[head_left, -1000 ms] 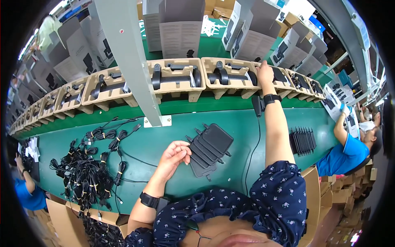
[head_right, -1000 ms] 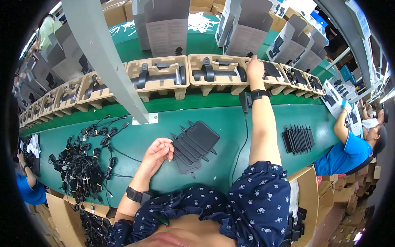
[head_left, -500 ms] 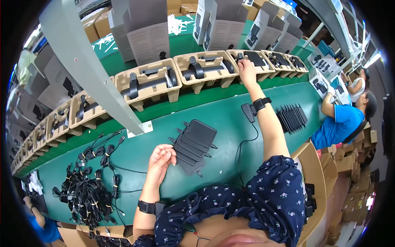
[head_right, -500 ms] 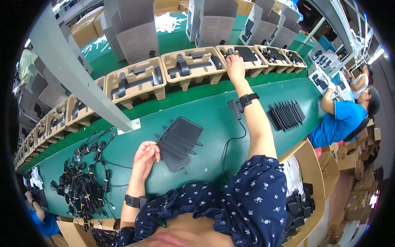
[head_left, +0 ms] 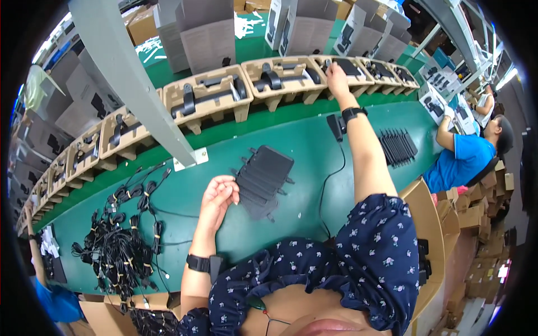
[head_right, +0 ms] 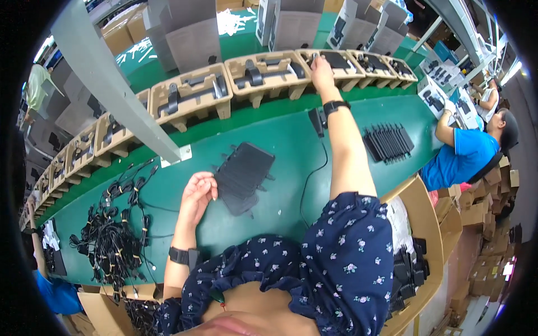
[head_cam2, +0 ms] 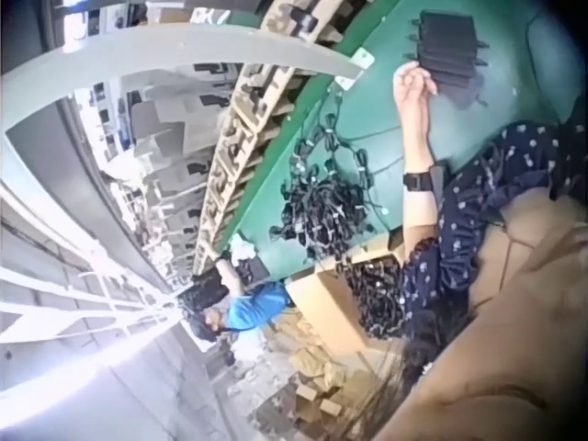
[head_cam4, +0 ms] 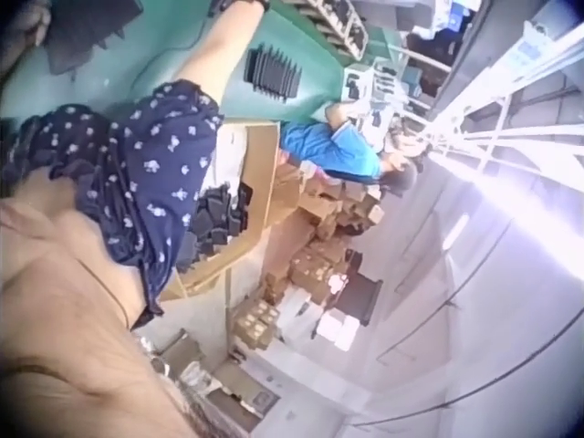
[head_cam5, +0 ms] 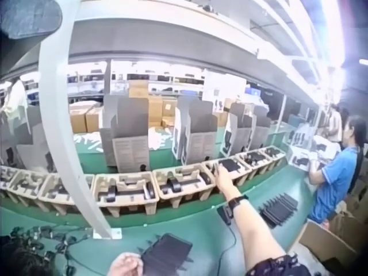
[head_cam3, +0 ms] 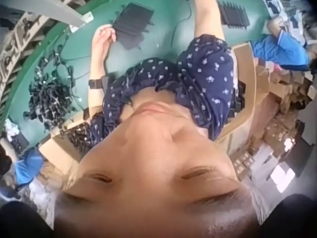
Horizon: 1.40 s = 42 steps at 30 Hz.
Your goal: The person picks up a black square component and places it into a cardboard tray, then picks up a bundled cable and places it into the same tray, repeating this for several trays.
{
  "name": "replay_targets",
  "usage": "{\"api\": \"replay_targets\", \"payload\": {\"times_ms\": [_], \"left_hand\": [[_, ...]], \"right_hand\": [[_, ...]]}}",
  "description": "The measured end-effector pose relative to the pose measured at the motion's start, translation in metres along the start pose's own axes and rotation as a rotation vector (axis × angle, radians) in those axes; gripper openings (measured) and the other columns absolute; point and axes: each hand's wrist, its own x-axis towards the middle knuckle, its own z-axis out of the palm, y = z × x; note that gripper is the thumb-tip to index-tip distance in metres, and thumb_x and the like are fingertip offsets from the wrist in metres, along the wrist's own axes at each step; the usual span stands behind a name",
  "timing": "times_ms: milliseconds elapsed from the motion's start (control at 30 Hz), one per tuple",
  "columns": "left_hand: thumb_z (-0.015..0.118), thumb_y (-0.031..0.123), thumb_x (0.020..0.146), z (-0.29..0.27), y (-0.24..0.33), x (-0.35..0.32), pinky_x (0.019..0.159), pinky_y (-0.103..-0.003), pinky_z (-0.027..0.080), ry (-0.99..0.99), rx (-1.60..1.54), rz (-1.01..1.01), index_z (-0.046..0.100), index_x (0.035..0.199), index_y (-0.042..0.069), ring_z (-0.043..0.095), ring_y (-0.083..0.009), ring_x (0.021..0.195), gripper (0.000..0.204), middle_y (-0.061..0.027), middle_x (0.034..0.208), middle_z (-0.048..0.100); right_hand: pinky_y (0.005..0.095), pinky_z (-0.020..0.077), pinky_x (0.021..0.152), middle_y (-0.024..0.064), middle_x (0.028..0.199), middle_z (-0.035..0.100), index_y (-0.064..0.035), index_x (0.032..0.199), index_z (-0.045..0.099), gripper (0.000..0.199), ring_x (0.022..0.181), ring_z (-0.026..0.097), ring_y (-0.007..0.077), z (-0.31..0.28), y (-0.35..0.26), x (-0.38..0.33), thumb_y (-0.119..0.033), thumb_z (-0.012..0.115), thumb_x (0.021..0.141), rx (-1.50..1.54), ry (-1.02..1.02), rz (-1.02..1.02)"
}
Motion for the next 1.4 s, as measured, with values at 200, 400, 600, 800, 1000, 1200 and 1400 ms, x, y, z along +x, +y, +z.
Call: {"api": "replay_targets", "payload": {"times_ms": [200, 400, 600, 800, 1000, 1200, 1400], "left_hand": [[0.050, 0.005, 0.086, -0.021, -0.003, 0.002, 0.066, -0.026, 0.044, -0.009, -0.018, 0.072, 0.047, 0.106, 0.001, 0.053, -0.0146, 0.071, 0.021, -0.0092, 0.087, 0.056], [0.051, 0.006, 0.086, -0.026, -0.008, -0.001, 0.068, -0.026, 0.045, -0.005, -0.024, 0.110, 0.048, 0.105, 0.000, 0.053, -0.0146, 0.072, 0.021, -0.0089, 0.087, 0.057], [0.052, 0.005, 0.085, -0.019, -0.004, -0.007, 0.068, -0.026, 0.044, 0.035, -0.001, 0.102, 0.048, 0.105, 0.000, 0.052, -0.0153, 0.071, 0.022, -0.0090, 0.085, 0.056], [0.054, 0.009, 0.086, -0.025, -0.008, -0.008, 0.065, -0.025, 0.045, 0.032, 0.034, 0.120, 0.048, 0.104, 0.001, 0.054, -0.0124, 0.069, 0.021, -0.0070, 0.084, 0.058], [0.053, 0.010, 0.086, -0.021, -0.007, -0.008, 0.063, -0.024, 0.045, 0.042, 0.077, 0.119, 0.049, 0.104, 0.002, 0.054, -0.0114, 0.067, 0.021, -0.0065, 0.084, 0.058], [0.053, 0.010, 0.086, -0.028, -0.008, -0.010, 0.062, -0.024, 0.044, 0.032, 0.092, 0.146, 0.048, 0.104, 0.002, 0.054, -0.0112, 0.067, 0.020, -0.0065, 0.084, 0.058], [0.052, 0.009, 0.087, -0.033, -0.008, -0.011, 0.062, -0.023, 0.044, 0.029, 0.140, 0.169, 0.048, 0.105, 0.001, 0.054, -0.0116, 0.067, 0.020, -0.0066, 0.084, 0.057]], "right_hand": [[0.0381, 0.0437, 0.077, 0.0064, 0.100, 0.057, -0.0096, 0.091, 0.060, 0.015, 0.091, 0.053, 0.0267, -0.031, -0.071, -0.028, -0.014, 0.055, 0.077, -0.167, 0.191, -0.315], [0.0357, 0.0441, 0.079, 0.0103, 0.096, 0.059, -0.0083, 0.103, 0.058, 0.036, 0.090, 0.055, 0.0250, -0.075, -0.173, -0.100, -0.034, 0.063, 0.077, 0.169, -0.485, -0.413], [0.0415, 0.0403, 0.088, 0.0170, 0.111, 0.049, -0.0131, 0.128, 0.039, 0.078, 0.105, 0.047, 0.0334, -0.079, -0.210, -0.161, -0.052, 0.067, 0.066, 0.026, -1.046, -0.349], [0.0430, 0.0381, 0.091, 0.0167, 0.120, 0.043, -0.0179, 0.131, 0.036, 0.086, 0.113, 0.040, 0.0359, -0.081, -0.222, -0.172, -0.044, 0.074, 0.059, 0.052, -0.935, -0.373], [0.0438, 0.0298, 0.101, 0.0097, 0.142, 0.024, -0.0269, 0.133, 0.033, 0.087, 0.128, 0.026, 0.0323, -0.089, -0.214, -0.181, -0.017, 0.077, 0.059, 0.122, -1.051, -0.508], [0.0367, 0.0337, 0.099, 0.0073, 0.131, 0.043, -0.0164, 0.121, 0.049, 0.059, 0.123, 0.036, 0.0273, -0.099, -0.210, -0.168, -0.011, 0.071, 0.067, 0.361, -1.060, -0.443], [0.0316, 0.0463, 0.077, 0.0096, 0.092, 0.064, -0.0049, 0.094, 0.059, 0.025, 0.085, 0.060, 0.0233, -0.107, -0.208, -0.139, -0.013, 0.068, 0.072, 0.445, -0.853, -0.304]]}}
